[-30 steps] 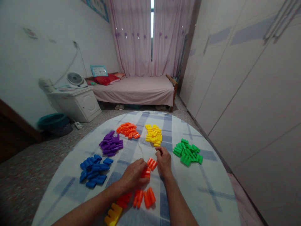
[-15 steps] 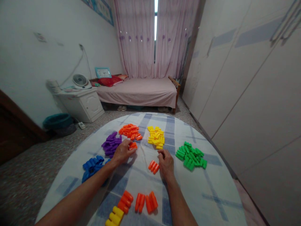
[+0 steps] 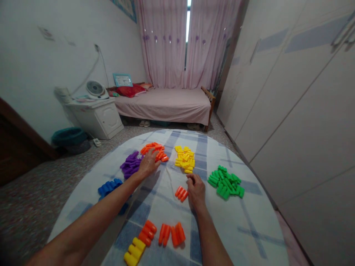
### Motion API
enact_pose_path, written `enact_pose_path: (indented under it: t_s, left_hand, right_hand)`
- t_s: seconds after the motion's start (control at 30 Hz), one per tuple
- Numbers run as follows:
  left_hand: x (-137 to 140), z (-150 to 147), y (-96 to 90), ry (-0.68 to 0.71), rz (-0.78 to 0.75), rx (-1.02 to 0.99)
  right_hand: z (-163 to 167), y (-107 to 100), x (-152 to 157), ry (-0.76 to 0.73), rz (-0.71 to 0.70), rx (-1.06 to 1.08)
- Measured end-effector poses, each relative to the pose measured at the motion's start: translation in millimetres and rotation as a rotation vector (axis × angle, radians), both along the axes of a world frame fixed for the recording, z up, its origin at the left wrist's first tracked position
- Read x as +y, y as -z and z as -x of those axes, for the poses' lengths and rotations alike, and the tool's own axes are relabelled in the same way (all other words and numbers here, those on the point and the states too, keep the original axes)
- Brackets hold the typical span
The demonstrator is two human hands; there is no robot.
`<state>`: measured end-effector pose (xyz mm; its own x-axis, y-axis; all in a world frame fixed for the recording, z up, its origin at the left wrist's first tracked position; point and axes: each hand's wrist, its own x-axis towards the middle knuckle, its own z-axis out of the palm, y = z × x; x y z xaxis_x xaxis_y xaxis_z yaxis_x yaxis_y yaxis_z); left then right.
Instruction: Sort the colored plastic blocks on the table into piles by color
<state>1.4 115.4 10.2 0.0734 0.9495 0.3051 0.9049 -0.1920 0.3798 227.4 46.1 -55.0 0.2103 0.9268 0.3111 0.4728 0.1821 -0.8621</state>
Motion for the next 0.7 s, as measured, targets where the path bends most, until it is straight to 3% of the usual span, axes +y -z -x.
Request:
enact_pose_path:
  t_s: [0.13,0.23,0.4,0.53,0.7]
  left_hand:
    - [-61.2,2.4,-5.9,0.254,0.105,-0.112]
    - [-125.5,12.7,-1.9,0.317,0.238,-0.234]
    - [-214.6,29.0,36.7,0.32,0.287,-0.228]
    - [-234.8,27.9,69.1,0.372,0.238,-0.141]
    - [-209.5,8.6,67.2,0.347,0.221,-0.168]
  right_hand:
    - [0.6,0.3,-0.3,0.007,0.005,0.015]
    - [0.4,0.6,-0.1,0.01,0.014,0.011]
    - [0.4,0.7,0.4,0.004,-0.002,0.0]
    - [0.4,1.7,0.5,0.004,-0.008,-0.003]
    - [-0.3,3.1,1.2,-0.005,-0.012,-0.005]
